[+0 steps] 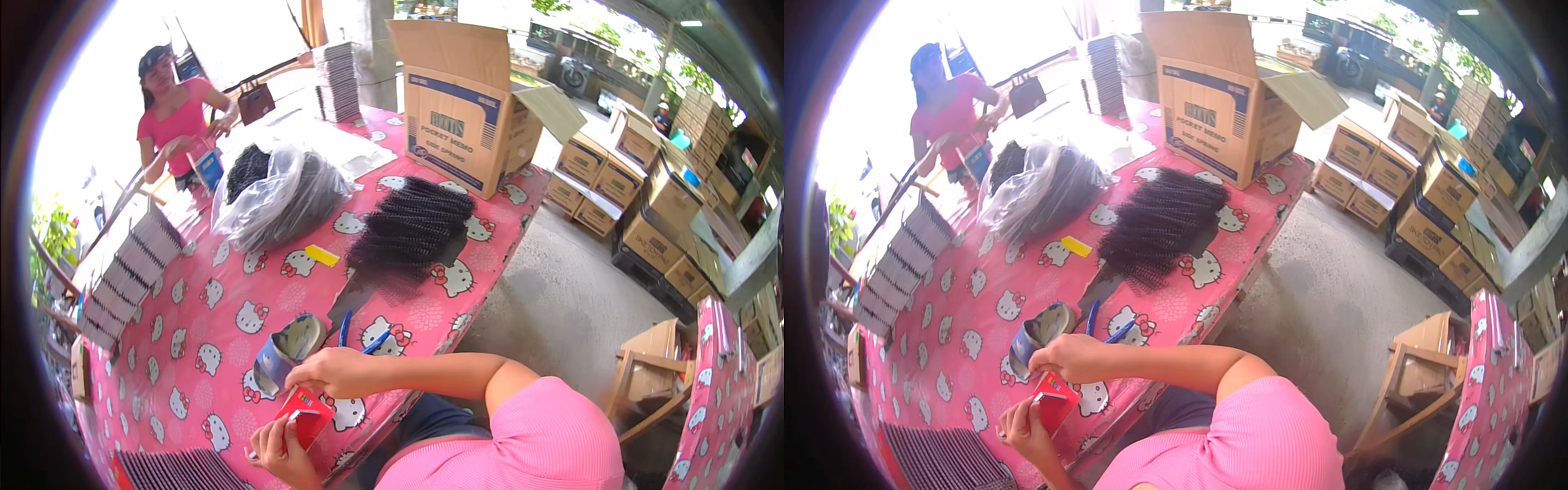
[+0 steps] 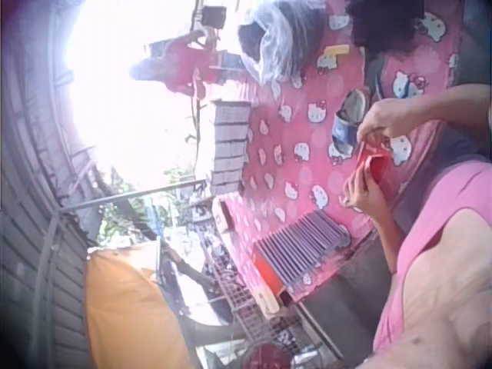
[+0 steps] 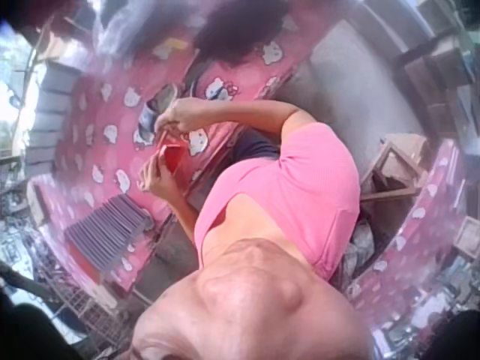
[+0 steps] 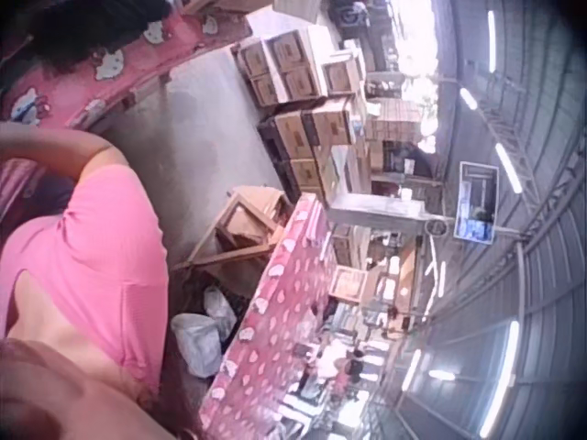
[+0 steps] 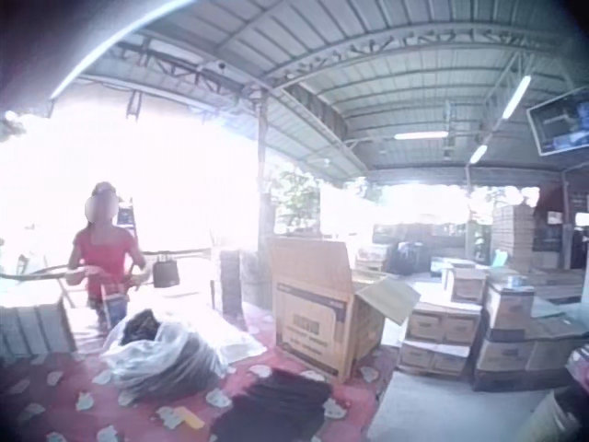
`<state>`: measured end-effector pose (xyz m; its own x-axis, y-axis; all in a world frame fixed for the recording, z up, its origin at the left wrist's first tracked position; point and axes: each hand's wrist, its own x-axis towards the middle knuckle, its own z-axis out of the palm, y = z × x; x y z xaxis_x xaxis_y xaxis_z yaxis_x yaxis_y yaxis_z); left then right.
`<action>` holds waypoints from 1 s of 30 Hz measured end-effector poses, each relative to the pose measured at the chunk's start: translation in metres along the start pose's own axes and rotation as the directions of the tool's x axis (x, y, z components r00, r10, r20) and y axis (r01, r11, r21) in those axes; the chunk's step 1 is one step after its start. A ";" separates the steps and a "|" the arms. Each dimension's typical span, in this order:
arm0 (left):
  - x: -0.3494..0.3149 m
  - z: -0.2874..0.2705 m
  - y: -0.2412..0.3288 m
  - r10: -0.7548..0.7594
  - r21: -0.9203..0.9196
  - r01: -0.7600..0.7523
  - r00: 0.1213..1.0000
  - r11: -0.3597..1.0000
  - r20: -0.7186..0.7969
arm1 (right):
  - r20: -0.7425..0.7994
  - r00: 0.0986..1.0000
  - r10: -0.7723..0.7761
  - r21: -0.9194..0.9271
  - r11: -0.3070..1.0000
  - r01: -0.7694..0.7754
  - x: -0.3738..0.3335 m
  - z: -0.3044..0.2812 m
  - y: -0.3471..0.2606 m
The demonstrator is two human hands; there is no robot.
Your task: The person assembles spiral notebooks by inserting metal spring coils into the pre-punched holes of notebook covers and pages, using pliers to trim and crimp the wire ends, and applying tape to the spines.
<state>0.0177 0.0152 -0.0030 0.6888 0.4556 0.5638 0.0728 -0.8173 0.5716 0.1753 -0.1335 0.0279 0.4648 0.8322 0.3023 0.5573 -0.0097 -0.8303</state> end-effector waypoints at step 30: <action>0.011 -0.009 0.047 0.059 -0.002 -0.059 0.994 0.998 -0.094 | 0.032 0.994 -0.103 -0.141 0.984 0.106 -0.003 0.044 0.007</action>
<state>0.0217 -0.0147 0.0354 0.6209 0.4380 0.6501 0.0303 -0.8421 0.5384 0.1475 -0.1115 0.0010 0.3832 0.8459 0.3710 0.6948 0.0007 -0.7192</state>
